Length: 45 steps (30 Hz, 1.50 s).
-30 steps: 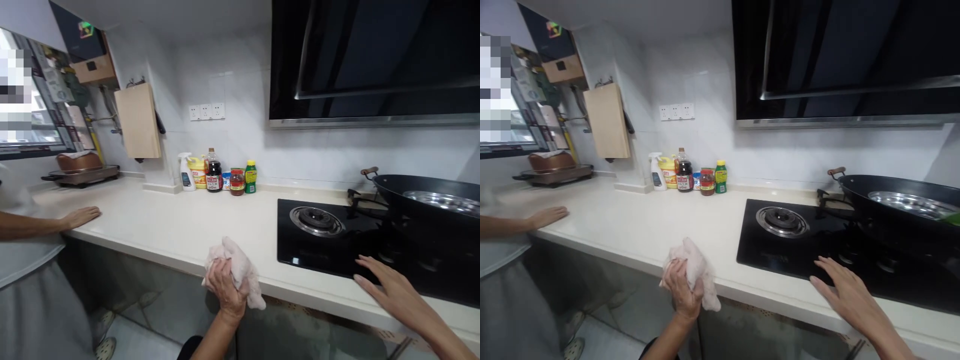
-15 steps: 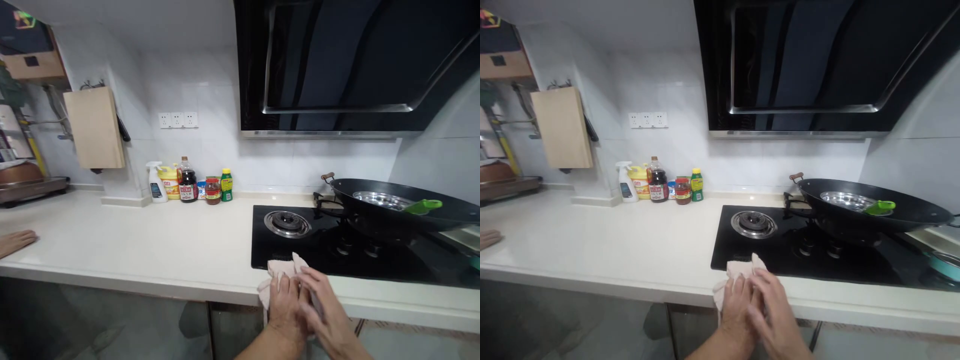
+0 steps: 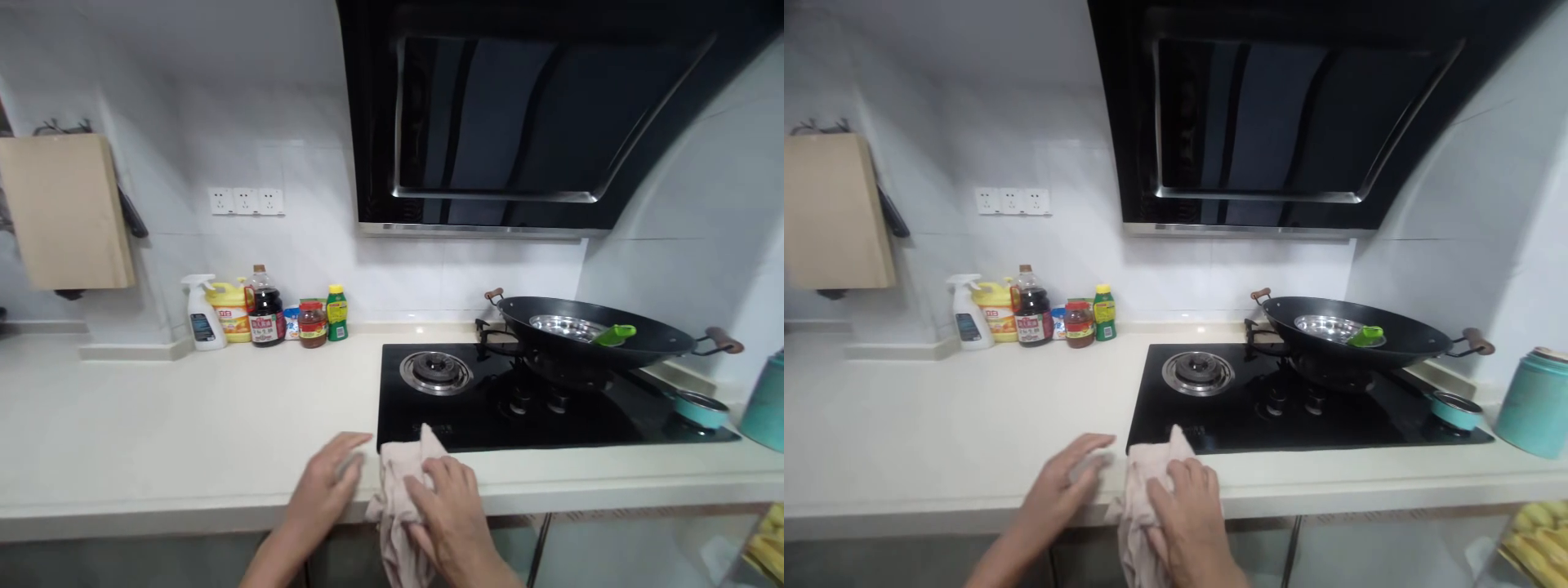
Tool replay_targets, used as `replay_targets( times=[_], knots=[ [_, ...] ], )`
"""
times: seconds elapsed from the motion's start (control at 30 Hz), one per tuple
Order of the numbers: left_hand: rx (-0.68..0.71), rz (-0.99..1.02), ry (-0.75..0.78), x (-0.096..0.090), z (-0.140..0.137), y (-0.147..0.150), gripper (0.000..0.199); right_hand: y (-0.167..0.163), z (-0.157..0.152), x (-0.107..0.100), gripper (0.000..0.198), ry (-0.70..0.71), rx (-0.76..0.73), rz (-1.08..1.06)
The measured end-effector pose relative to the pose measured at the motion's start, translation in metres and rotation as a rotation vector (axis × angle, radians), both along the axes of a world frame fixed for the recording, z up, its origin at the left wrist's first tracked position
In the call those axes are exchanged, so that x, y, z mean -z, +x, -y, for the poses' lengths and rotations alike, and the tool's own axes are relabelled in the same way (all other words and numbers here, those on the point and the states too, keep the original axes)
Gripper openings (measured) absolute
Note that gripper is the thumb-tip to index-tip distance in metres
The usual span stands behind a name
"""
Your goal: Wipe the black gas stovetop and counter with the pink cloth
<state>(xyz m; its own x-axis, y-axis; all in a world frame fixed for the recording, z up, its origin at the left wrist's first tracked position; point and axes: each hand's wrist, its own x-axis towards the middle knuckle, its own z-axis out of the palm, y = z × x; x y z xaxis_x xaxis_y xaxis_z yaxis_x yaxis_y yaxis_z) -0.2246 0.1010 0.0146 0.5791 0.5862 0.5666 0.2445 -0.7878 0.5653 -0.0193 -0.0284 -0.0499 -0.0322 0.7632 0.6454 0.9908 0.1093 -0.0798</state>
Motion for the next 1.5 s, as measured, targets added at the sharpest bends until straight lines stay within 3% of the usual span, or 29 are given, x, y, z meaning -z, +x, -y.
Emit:
replay_targets(
  times=[0.1, 0.2, 0.37, 0.43, 0.5, 0.67, 0.9, 1.1, 1.27, 1.5],
  knots=[
    [-0.234, 0.062, 0.056, 0.003, -0.042, -0.023, 0.038, -0.021, -0.014, -0.016, 0.044, -0.094, -0.163, -0.029],
    [-0.332, 0.004, 0.064, 0.016, -0.071, -0.039, 0.039, -0.03, -0.031, -0.036, 0.04, -0.09, -0.231, -0.093],
    [-0.355, -0.173, 0.117, 0.032, -0.082, -0.041, 0.04, -0.032, -0.076, -0.071, 0.049, -0.033, -0.032, -0.088],
    [-0.376, -0.226, 0.165, 0.033, -0.081, -0.04, 0.041, -0.031, -0.088, -0.076, 0.036, -0.126, 0.013, -0.057],
    [-0.385, -0.252, 0.182, 0.033, -0.082, -0.04, 0.041, -0.028, -0.089, -0.075, 0.028, -0.27, -0.035, -0.056],
    [-0.383, -0.248, 0.172, 0.032, -0.089, -0.041, 0.043, -0.014, -0.064, -0.071, 0.077, -0.488, -0.201, -0.133],
    [-0.383, -0.28, 0.181, 0.033, -0.098, -0.042, 0.048, 0.06, -0.069, -0.08, 0.078, -0.586, 0.118, -0.311],
    [-0.382, -0.287, 0.156, 0.036, -0.107, -0.043, 0.052, 0.128, -0.06, -0.083, 0.076, -0.526, 0.329, -0.335],
    [-0.374, -0.27, 0.11, 0.04, -0.114, -0.044, 0.053, 0.136, -0.026, -0.076, 0.05, -0.41, 0.35, -0.295],
    [-0.37, -0.318, 0.077, 0.038, -0.117, -0.043, 0.054, 0.16, 0.032, -0.044, 0.028, -0.144, 0.334, -0.269]
  ],
)
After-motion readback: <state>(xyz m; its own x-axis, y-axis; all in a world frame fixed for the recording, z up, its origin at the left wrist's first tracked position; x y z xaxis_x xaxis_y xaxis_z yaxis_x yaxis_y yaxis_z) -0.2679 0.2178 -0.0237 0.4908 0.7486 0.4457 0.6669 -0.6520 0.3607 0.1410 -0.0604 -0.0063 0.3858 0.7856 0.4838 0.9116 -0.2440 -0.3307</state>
